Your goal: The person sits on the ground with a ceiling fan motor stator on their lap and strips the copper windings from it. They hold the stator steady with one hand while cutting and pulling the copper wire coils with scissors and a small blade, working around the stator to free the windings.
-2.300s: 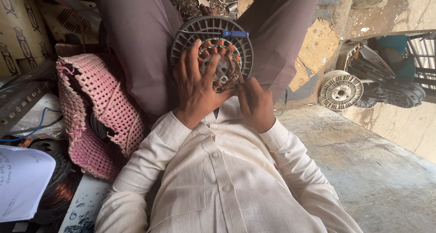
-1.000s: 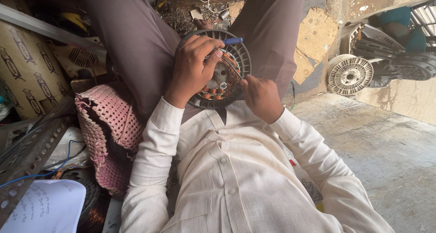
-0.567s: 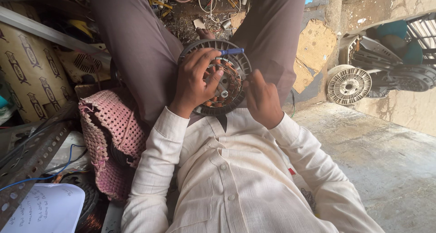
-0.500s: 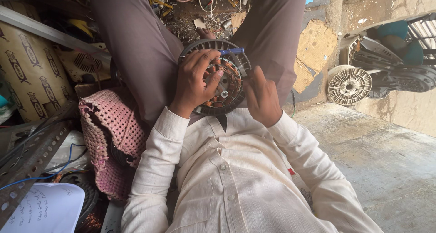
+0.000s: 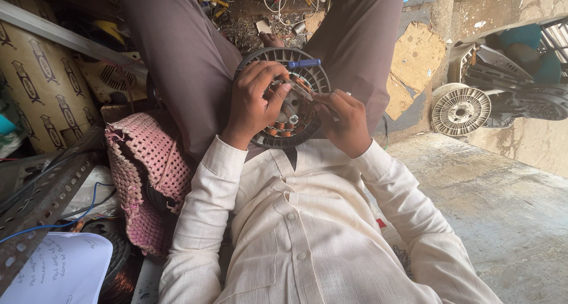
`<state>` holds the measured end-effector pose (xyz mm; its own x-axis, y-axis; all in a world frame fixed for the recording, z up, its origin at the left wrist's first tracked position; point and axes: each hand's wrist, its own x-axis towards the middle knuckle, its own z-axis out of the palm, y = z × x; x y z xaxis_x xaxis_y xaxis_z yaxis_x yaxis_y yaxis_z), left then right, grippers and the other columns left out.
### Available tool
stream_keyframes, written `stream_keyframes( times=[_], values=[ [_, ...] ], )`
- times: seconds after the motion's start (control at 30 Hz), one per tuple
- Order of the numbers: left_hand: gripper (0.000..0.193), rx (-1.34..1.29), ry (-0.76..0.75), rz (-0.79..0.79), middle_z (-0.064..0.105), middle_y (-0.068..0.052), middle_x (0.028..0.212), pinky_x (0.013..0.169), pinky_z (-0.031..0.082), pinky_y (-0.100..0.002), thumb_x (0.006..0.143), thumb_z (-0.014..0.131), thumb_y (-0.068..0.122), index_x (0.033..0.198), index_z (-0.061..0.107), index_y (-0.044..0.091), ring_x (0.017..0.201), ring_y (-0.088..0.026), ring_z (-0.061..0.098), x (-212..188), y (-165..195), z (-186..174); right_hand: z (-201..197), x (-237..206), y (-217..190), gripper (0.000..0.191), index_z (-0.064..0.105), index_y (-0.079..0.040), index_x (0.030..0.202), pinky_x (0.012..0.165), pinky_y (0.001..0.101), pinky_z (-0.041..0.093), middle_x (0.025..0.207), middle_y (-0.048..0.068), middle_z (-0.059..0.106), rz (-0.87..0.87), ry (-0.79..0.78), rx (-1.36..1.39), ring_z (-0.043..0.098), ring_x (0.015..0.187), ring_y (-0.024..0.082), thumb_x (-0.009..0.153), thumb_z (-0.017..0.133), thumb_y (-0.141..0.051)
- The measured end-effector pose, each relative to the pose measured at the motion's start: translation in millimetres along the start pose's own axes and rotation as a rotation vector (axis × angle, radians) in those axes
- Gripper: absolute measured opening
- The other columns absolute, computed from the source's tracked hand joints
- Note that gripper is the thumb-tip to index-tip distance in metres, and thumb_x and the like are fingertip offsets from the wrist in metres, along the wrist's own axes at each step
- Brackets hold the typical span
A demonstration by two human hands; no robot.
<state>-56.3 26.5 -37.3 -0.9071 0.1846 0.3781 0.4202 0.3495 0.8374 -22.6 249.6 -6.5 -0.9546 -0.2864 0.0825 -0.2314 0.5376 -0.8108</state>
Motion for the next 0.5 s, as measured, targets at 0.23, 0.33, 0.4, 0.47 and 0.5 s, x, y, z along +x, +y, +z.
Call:
stream_keyframes(
  times=[0.23,0.33,0.4,0.47,0.5],
  values=[
    [0.015,0.014,0.006,-0.002,0.070,-0.009,0.103,0.091,0.052,-0.041,0.094,0.073,0.008,0.106,0.066,0.005,0.101,-0.029,0.066,0,-1,0,3,-1,9,0.023,0.071,-0.002,0.108,0.061,0.0334,0.052,0.086,0.010,0.064,-0.023,0.012,-0.062,0.067,0.070,0.024,0.087,0.074,0.008],
    [0.016,0.036,-0.006,0.019,0.070,-0.006,0.100,0.092,0.052,-0.041,0.092,0.076,0.007,0.104,0.067,0.007,0.102,-0.029,0.066,0,-2,0,1,-1,12,0.028,0.071,-0.003,0.107,0.063,0.0369,0.050,0.085,0.009,0.063,-0.122,0.018,-0.130,0.064,0.070,0.026,0.082,0.074,0.008],
    [0.017,0.045,-0.019,0.028,0.070,-0.005,0.098,0.092,0.052,-0.041,0.090,0.078,0.006,0.104,0.067,0.008,0.102,-0.028,0.066,1,-3,0,-1,0,14,0.028,0.072,-0.004,0.106,0.062,0.0388,0.048,0.082,0.009,0.059,-0.159,0.012,-0.168,0.060,0.068,0.027,0.081,0.075,0.007],
    [0.020,0.051,-0.029,0.021,0.069,-0.003,0.097,0.093,0.052,-0.041,0.089,0.080,0.007,0.105,0.068,0.008,0.103,-0.028,0.065,2,-3,0,-1,2,16,0.027,0.072,-0.005,0.105,0.062,0.0399,0.046,0.079,0.009,0.056,-0.174,0.009,-0.178,0.058,0.067,0.028,0.081,0.076,0.007],
    [0.021,0.054,-0.035,0.018,0.069,-0.003,0.097,0.093,0.052,-0.042,0.089,0.080,0.008,0.106,0.068,0.008,0.103,-0.029,0.065,2,-2,0,-1,2,16,0.026,0.072,-0.005,0.104,0.061,0.0401,0.046,0.079,0.009,0.056,-0.169,0.008,-0.169,0.058,0.066,0.028,0.081,0.076,0.007]
  ],
)
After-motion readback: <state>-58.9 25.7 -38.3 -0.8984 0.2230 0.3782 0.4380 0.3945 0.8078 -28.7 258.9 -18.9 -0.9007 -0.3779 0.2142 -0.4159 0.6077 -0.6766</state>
